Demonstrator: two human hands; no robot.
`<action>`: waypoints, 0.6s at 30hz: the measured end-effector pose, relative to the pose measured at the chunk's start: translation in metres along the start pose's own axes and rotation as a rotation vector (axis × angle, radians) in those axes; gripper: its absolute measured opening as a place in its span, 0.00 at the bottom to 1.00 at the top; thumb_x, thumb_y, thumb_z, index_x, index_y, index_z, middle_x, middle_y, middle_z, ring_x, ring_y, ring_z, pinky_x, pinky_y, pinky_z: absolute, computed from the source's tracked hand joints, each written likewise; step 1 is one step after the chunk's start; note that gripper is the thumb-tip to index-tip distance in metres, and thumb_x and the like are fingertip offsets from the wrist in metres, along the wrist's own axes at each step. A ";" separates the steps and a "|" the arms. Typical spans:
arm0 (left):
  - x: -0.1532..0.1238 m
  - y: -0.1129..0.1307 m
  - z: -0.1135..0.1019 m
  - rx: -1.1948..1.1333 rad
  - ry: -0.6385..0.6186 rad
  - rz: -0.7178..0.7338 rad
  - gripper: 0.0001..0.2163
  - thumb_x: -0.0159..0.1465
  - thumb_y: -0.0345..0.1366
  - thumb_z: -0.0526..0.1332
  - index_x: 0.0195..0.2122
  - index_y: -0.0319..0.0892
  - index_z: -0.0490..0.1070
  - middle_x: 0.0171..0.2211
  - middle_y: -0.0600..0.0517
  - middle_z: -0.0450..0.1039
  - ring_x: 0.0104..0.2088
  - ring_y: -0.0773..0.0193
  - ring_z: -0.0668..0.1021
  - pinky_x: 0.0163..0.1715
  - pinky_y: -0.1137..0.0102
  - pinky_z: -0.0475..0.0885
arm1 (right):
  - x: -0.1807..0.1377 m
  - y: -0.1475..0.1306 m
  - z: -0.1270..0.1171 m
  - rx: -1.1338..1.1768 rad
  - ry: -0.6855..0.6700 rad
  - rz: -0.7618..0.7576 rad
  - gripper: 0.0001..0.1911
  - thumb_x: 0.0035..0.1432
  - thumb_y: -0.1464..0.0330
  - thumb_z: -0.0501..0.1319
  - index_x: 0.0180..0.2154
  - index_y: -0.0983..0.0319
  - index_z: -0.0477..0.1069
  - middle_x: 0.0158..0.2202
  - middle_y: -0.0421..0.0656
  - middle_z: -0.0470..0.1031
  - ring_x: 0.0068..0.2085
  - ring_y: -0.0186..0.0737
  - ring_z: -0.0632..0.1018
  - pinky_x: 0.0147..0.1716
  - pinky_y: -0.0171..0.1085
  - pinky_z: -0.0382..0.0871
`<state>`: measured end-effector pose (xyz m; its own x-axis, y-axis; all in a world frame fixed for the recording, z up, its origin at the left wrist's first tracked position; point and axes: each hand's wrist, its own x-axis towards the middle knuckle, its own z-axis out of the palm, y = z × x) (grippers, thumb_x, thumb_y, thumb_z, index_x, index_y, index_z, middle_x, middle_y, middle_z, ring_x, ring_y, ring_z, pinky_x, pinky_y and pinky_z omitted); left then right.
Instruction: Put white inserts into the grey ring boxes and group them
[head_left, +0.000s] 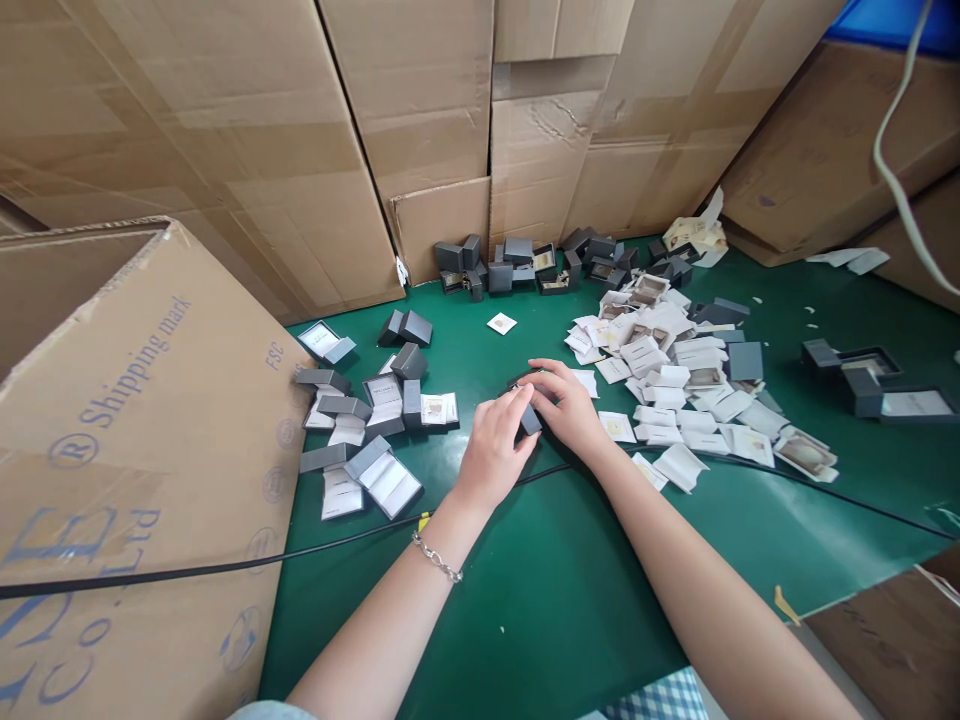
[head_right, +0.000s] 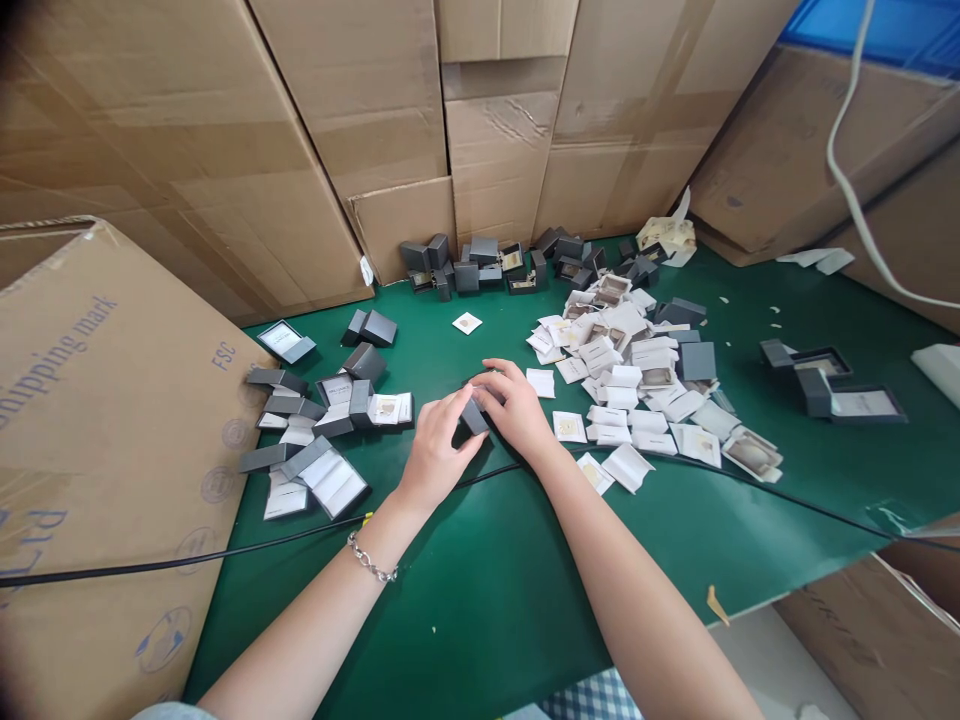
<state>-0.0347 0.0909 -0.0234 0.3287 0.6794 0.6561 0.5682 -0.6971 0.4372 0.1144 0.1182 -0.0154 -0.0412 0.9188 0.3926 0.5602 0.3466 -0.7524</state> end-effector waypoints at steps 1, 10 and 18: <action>0.000 0.000 0.000 -0.002 -0.004 -0.003 0.28 0.60 0.29 0.59 0.60 0.46 0.51 0.51 0.45 0.68 0.50 0.57 0.71 0.48 0.61 0.69 | 0.000 0.000 -0.001 0.007 -0.007 -0.001 0.08 0.56 0.67 0.56 0.35 0.59 0.73 0.48 0.47 0.68 0.49 0.42 0.72 0.40 0.41 0.70; 0.000 0.002 -0.001 0.012 0.004 0.029 0.21 0.60 0.28 0.58 0.55 0.43 0.60 0.51 0.46 0.69 0.49 0.59 0.71 0.48 0.61 0.71 | 0.003 -0.001 -0.005 -0.011 -0.063 -0.026 0.07 0.54 0.71 0.54 0.32 0.60 0.71 0.45 0.48 0.69 0.52 0.44 0.69 0.46 0.44 0.67; 0.002 0.004 -0.002 0.093 0.016 0.134 0.18 0.60 0.26 0.57 0.52 0.40 0.62 0.49 0.46 0.71 0.49 0.59 0.73 0.49 0.62 0.71 | 0.000 0.006 -0.001 -0.020 0.008 -0.052 0.05 0.54 0.70 0.55 0.34 0.60 0.67 0.45 0.48 0.69 0.50 0.43 0.71 0.46 0.43 0.67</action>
<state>-0.0331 0.0895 -0.0191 0.3949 0.5772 0.7148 0.5875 -0.7568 0.2865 0.1184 0.1200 -0.0192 -0.0644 0.8982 0.4349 0.5740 0.3898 -0.7201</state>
